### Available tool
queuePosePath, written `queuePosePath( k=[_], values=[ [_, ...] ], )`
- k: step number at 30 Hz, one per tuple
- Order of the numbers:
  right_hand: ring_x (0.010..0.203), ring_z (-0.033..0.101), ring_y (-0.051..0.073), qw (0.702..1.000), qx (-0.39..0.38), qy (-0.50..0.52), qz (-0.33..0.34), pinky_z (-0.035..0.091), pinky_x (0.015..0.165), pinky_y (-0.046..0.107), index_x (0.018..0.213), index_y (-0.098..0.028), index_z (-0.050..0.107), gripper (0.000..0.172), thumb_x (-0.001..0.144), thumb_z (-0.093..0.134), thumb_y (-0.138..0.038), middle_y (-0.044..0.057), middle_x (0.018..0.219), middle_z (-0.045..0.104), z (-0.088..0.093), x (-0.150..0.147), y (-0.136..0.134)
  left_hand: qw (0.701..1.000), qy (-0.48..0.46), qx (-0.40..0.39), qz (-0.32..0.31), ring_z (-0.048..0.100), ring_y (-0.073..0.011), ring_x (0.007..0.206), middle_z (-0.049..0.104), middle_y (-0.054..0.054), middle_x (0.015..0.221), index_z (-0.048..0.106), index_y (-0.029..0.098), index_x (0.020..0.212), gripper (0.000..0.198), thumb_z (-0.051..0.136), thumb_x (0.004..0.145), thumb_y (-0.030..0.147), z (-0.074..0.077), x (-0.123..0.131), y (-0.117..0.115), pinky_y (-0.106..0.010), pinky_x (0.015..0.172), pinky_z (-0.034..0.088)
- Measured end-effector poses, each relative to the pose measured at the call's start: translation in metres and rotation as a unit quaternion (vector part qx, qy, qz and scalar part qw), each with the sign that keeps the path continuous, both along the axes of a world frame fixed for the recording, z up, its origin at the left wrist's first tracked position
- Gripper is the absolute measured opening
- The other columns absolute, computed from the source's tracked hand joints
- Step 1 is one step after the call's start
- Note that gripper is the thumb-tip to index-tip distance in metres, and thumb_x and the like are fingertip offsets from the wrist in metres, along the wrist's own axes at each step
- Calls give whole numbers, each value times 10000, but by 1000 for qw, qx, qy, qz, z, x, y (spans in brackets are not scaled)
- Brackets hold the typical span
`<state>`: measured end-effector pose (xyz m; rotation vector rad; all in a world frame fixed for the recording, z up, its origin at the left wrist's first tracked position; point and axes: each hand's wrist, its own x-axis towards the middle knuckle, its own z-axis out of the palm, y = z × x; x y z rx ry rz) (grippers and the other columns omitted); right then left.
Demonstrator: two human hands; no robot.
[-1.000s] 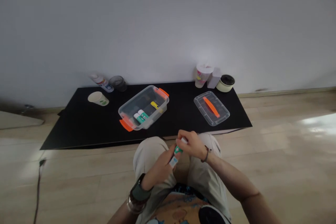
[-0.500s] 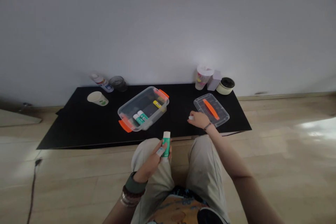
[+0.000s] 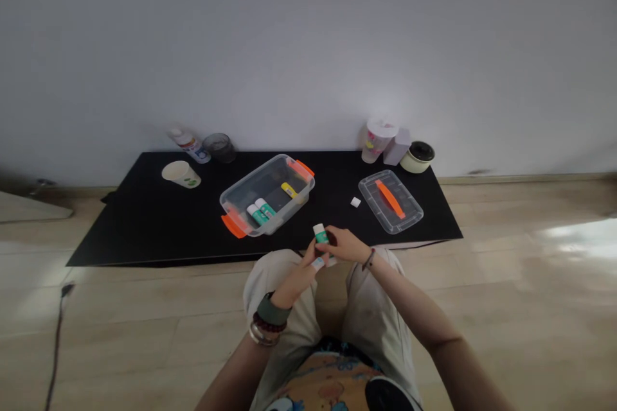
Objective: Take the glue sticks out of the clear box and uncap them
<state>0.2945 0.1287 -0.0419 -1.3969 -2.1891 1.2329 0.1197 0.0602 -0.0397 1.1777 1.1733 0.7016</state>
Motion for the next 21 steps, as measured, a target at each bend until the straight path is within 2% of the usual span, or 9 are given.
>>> queuePosePath(
  k=[3, 6, 9, 12, 15, 18, 20, 21],
  values=[
    [752, 633, 135, 999, 0, -33, -34, 402, 651, 210, 1024, -134, 632, 315, 929, 626, -434, 37, 862, 690, -6, -1, 8, 997, 50, 39, -35, 554, -234, 1292, 601, -140, 1370, 471, 213, 1423, 552, 522, 913, 419, 0, -1, 0, -410, 1050, 481],
    [864, 674, 185, 977, 33, -168, -129, 434, 703, 236, 1102, -122, 601, 313, 956, 601, -399, 101, 959, 707, -12, 5, 30, 977, 149, 155, 9, 519, -252, 1333, 554, -154, 1426, 514, 193, 1391, 494, 501, 930, 373, 6, -17, 2, -437, 1091, 445],
    [962, 681, 233, 934, 57, -311, -165, 463, 741, 267, 1147, -124, 577, 328, 950, 615, -383, 158, 1061, 693, -17, 8, 52, 912, 255, 308, 94, 491, -252, 1343, 556, -139, 1404, 581, 188, 1304, 385, 476, 951, 298, 16, -44, 7, -467, 1161, 361],
    [1017, 656, 247, 918, 79, -358, -147, 486, 767, 284, 1160, -126, 571, 310, 961, 596, -362, 173, 1119, 670, -13, 6, 68, 854, 311, 388, 152, 509, -261, 1308, 581, -135, 1340, 599, 188, 1257, 340, 487, 944, 254, 24, -72, 13, -474, 1153, 366],
    [1078, 598, 272, 918, 176, -315, -167, 483, 849, 333, 1172, -126, 584, 292, 1002, 503, -349, 191, 1155, 644, 11, -6, 83, 831, 341, 397, 191, 519, -281, 1288, 588, -142, 1318, 600, 186, 1244, 331, 497, 940, 269, 24, -93, 16, -491, 1124, 393],
    [1102, 564, 264, 932, 271, -174, -169, 443, 945, 357, 1181, -143, 603, 305, 1033, 401, -317, 165, 1146, 643, 47, -39, 99, 825, 351, 394, 201, 526, -289, 1280, 602, -143, 1297, 600, 183, 1239, 332, 494, 939, 274, 17, -104, 19, -502, 1112, 404],
    [1132, 553, 254, 957, 257, -71, -109, 427, 981, 358, 1166, -150, 616, 256, 1012, 454, -274, 138, 1156, 645, 67, -73, 110, 827, 352, 392, 196, 520, -293, 1299, 606, -146, 1295, 600, 176, 1237, 333, 492, 935, 262, 11, -106, 21, -505, 1117, 403],
    [1134, 556, 250, 972, 220, -22, -82, 426, 991, 365, 1146, -143, 625, 224, 991, 505, -250, 132, 1155, 647, 74, -91, 115, 829, 353, 390, 189, 508, -297, 1318, 605, -149, 1299, 602, 174, 1235, 333, 491, 931, 252, 8, -105, 21, -509, 1123, 397]
  ],
)
